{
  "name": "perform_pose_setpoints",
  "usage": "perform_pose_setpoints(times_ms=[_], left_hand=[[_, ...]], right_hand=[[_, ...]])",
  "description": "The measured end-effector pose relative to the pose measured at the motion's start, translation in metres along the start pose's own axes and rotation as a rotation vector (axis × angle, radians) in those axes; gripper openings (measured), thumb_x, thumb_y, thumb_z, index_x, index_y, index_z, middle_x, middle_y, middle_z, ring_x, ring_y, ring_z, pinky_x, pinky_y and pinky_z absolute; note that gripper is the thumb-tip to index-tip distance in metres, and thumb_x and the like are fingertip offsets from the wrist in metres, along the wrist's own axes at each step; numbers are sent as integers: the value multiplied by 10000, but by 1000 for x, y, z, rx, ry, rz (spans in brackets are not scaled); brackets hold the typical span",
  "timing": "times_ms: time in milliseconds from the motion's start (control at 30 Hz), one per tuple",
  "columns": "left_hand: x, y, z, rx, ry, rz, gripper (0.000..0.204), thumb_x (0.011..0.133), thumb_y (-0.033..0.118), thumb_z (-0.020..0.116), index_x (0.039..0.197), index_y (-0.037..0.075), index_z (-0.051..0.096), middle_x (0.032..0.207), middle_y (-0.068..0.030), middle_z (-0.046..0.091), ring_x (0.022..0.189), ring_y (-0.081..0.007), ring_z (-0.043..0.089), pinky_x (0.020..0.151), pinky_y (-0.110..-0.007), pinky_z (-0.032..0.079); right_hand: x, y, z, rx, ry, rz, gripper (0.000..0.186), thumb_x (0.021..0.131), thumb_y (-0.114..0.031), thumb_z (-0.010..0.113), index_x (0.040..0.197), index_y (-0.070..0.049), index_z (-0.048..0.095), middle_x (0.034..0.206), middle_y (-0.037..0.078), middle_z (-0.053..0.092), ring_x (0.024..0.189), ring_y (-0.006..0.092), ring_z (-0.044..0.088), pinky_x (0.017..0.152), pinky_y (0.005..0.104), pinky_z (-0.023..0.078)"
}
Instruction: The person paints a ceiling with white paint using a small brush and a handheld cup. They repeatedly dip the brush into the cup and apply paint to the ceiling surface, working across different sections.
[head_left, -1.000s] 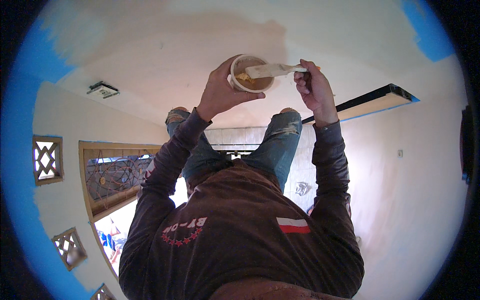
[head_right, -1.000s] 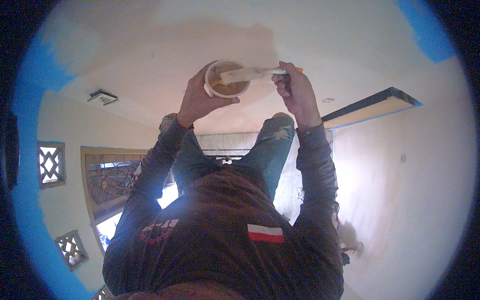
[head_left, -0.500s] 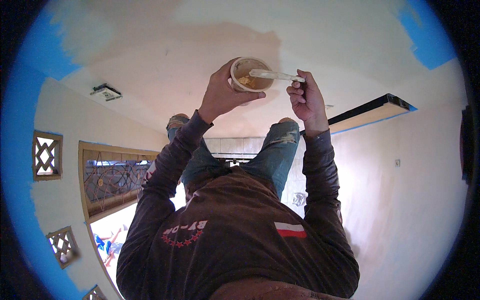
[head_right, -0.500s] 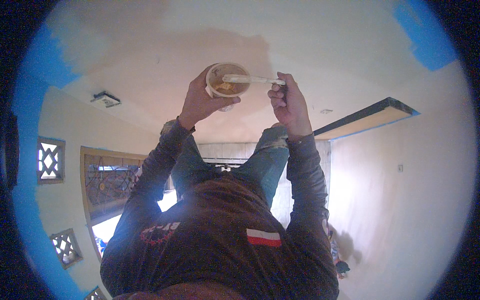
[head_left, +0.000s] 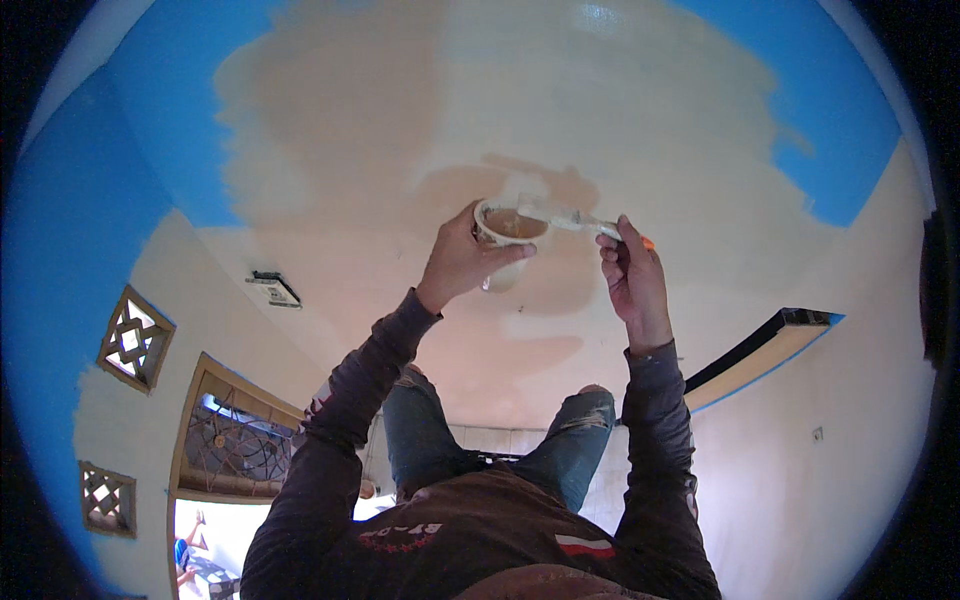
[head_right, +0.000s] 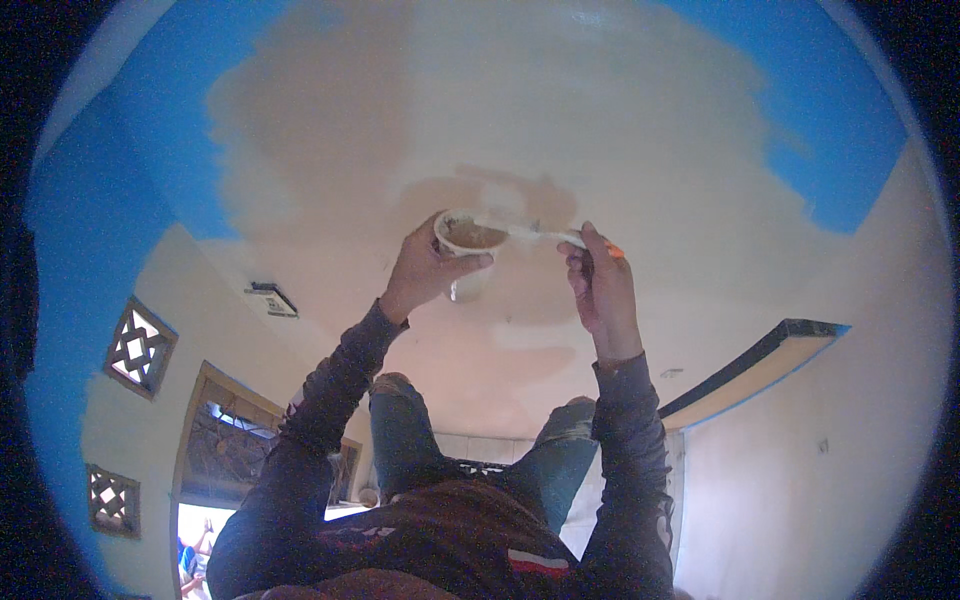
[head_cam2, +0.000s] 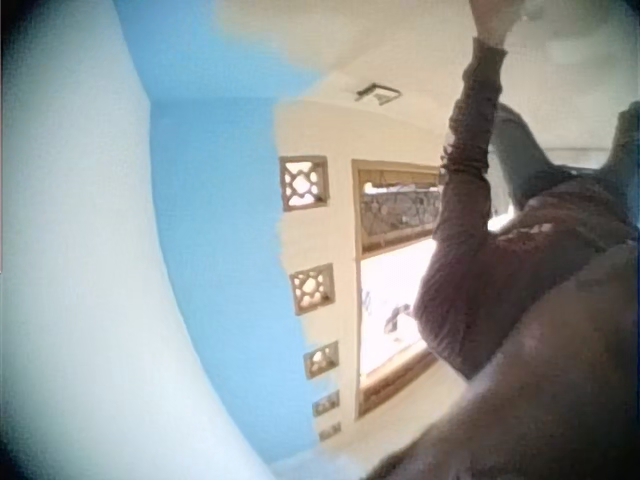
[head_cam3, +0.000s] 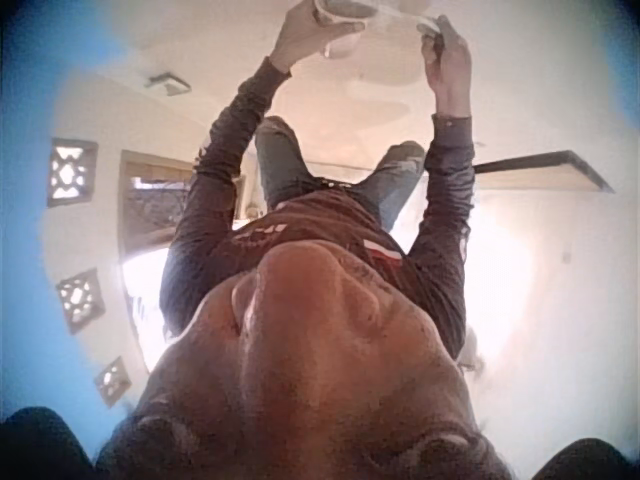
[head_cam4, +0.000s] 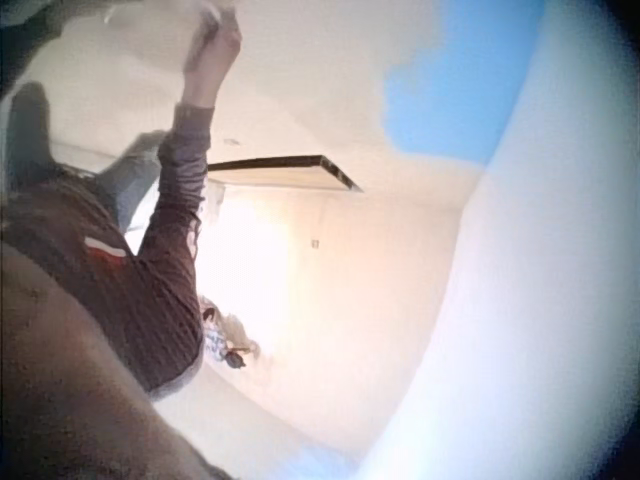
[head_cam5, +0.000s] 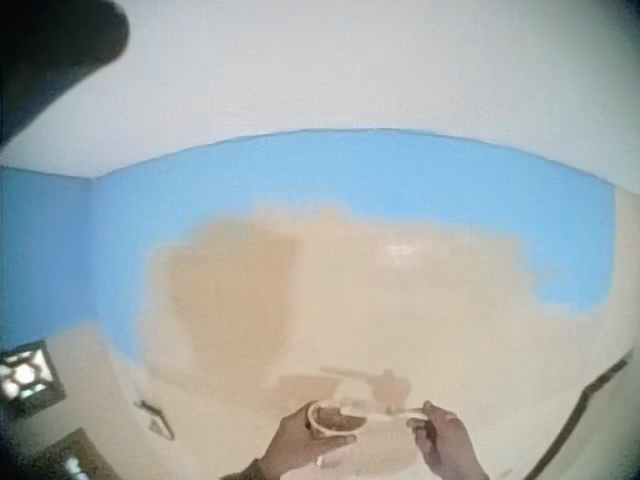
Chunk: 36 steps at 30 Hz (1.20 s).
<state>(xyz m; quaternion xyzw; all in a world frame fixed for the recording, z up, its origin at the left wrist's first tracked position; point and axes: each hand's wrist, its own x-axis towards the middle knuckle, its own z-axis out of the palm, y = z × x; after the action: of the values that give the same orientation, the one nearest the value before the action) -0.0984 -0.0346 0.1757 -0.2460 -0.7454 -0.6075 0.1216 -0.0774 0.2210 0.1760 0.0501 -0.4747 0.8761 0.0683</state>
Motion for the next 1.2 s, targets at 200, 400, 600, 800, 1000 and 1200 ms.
perform_pose_setpoints(times_ms=[200, 400, 600, 800, 1000, 1200], left_hand=[[13, 19, -28, 127, 123, 53, 558, 775, 264, 874, 1193, 1, 614, 1061, -101, 720, 963, -172, 696, 846, -306, 553], [3, 26, -31, 205, 183, 67, 548, 782, 265, 863, 1198, 2, 622, 1076, -106, 722, 958, -183, 703, 851, -312, 553], [1, 13, -42, 145, 177, 11, 614, 749, 335, 885, 1180, -12, 620, 1067, -113, 722, 963, -186, 706, 842, -319, 560], [13, 6, -38, 94, 166, 19, 606, 761, 353, 878, 1182, -3, 625, 1064, -113, 725, 964, -187, 706, 845, -320, 558], [11, 25, -35, 70, 112, 55, 479, 822, 212, 833, 1208, 20, 622, 1102, -93, 711, 983, -158, 682, 862, -314, 546], [12, 20, -33, -42, 77, 73, 481, 823, 204, 832, 1213, 22, 618, 1099, -72, 702, 1001, -151, 673, 868, -305, 543]], right_hand=[[16, -17, 36, -78, -50, -92, 235, 989, -288, 647, 1019, -55, 635, 822, 75, 700, 610, 29, 506, 463, 153, 367], [17, -10, 38, -97, -70, -46, 237, 983, -289, 657, 1011, -55, 635, 832, 77, 709, 614, 25, 509, 466, 162, 381], [19, 2, 45, -63, -82, -7, 237, 977, -289, 668, 988, -55, 633, 819, 65, 703, 621, 26, 519, 474, 161, 391], [15, -5, 49, -48, -50, -47, 227, 984, -274, 657, 977, -50, 624, 820, 76, 702, 623, 36, 517, 488, 165, 392], [-3, -18, 57, -92, -4, -100, 229, 990, -266, 647, 993, -39, 624, 826, 97, 706, 612, 42, 507, 487, 167, 388], [-13, -28, 61, -141, 26, -100, 235, 999, -271, 632, 992, -37, 625, 826, 93, 709, 607, 41, 505, 483, 172, 389]])
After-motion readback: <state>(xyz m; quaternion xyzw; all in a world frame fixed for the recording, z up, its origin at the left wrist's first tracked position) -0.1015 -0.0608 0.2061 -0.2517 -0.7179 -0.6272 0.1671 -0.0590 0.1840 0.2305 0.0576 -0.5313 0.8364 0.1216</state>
